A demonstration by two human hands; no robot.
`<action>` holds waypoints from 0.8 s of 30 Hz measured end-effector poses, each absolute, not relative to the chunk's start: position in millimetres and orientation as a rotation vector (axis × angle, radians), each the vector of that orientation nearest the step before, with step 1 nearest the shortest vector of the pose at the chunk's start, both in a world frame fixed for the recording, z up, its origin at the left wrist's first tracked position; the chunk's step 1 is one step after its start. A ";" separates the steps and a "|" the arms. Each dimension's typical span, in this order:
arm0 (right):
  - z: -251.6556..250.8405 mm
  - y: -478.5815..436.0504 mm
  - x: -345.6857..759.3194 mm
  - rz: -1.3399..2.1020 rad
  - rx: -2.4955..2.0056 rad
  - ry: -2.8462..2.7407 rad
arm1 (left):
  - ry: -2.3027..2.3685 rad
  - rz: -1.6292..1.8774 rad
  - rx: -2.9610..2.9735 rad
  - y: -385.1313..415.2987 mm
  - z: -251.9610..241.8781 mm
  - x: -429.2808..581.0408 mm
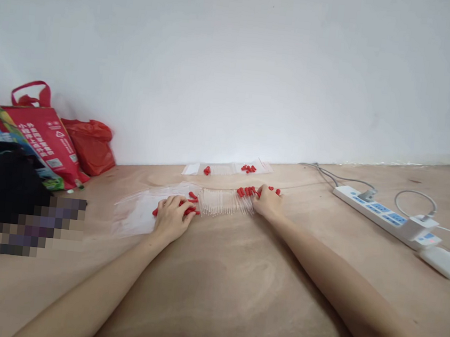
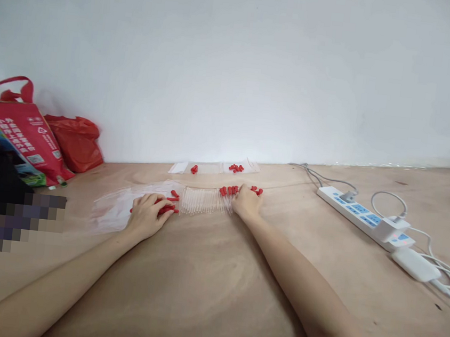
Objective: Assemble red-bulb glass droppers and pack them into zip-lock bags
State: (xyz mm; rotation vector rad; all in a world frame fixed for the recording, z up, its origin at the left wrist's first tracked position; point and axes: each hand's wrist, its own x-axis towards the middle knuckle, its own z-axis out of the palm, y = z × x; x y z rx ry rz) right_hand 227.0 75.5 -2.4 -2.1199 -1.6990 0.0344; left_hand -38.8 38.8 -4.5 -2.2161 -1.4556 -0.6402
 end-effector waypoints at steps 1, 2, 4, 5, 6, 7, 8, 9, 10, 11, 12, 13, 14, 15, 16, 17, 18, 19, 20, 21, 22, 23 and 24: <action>-2.2 75.5 224.9 0.023 -2.137 -1.710 | -1.432 -0.626 -2.222 39.3 -4.4 -39.0; -1.7 75.1 222.9 0.009 -2.152 -1.721 | -1.403 -0.610 -2.229 39.8 -4.2 -39.1; -0.3 73.3 218.5 -0.038 -2.141 -1.761 | -1.340 -0.575 -2.237 40.9 -3.7 -39.3; 0.4 72.0 215.7 -0.072 -2.106 -1.791 | -1.317 -0.560 -2.240 41.4 -3.4 -39.1; 0.8 70.5 212.5 -0.103 -2.053 -1.833 | -1.306 -0.549 -2.245 41.9 -3.1 -38.8; 1.0 69.2 208.8 -0.127 -1.991 -1.880 | -1.308 -0.542 -2.251 42.3 -2.9 -38.4; 0.9 68.0 204.6 -0.140 -1.933 -1.926 | -1.316 -0.538 -2.257 42.6 -2.6 -38.0; 0.5 67.3 200.1 -0.144 -1.888 -1.966 | -1.323 -0.536 -2.263 42.9 -2.4 -37.5; 0.0 67.2 195.5 -0.142 -1.865 -1.994 | -1.328 -0.533 -2.267 43.1 -2.1 -37.1; -0.6 67.7 190.9 -0.135 -1.861 -2.012 | -1.330 -0.529 -2.270 43.3 -2.0 -36.9; -1.1 68.9 186.5 -0.126 -1.875 -2.017 | -1.329 -0.525 -2.274 43.4 -1.9 -36.7; -1.4 70.7 182.4 -0.118 -1.904 -2.012 | -1.327 -0.523 -2.277 43.3 -1.9 -36.6; -1.4 72.9 178.8 -0.107 -1.940 -2.004 | -1.325 -0.526 -2.280 43.2 -2.0 -36.6; -1.0 75.3 175.5 -0.094 -1.981 -1.998 | -1.325 -0.534 -2.282 42.9 -2.1 -36.5; -0.4 77.7 172.6 -0.081 -2.022 -1.997 | -1.326 -0.547 -2.284 42.4 -2.2 -36.4; 0.4 79.9 169.9 -0.070 -2.058 -2.002 | -1.331 -0.566 -2.282 41.8 -2.4 -36.2; 1.2 81.8 167.3 -0.059 -2.085 -2.014 | -1.340 -0.591 -2.279 41.2 -2.5 -36.0; 2.0 83.2 164.8 -0.050 -2.105 -2.029 | -1.353 -0.620 -2.277 40.5 -2.6 -35.7; 2.8 84.1 162.3 -0.045 -2.119 -2.041 | -1.365 -0.653 -2.281 39.8 -2.6 -35.5; 3.5 84.4 159.9 -0.042 -2.130 -2.049 | -1.374 -0.690 -2.292 39.1 -2.6 -35.2; 4.1 84.2 157.8 -0.042 -2.137 -2.053 | -1.377 -0.728 -2.311 38.4 -2.6 -34.9; 4.9 83.6 156.1 -0.042 -2.142 -2.059 | -1.372 -0.764 -2.336 37.8 -2.8 -34.6; 5.8 82.4 155.2 -0.046 -2.144 -2.064 | -1.363 -0.797 -2.363 37.2 -3.1 -34.2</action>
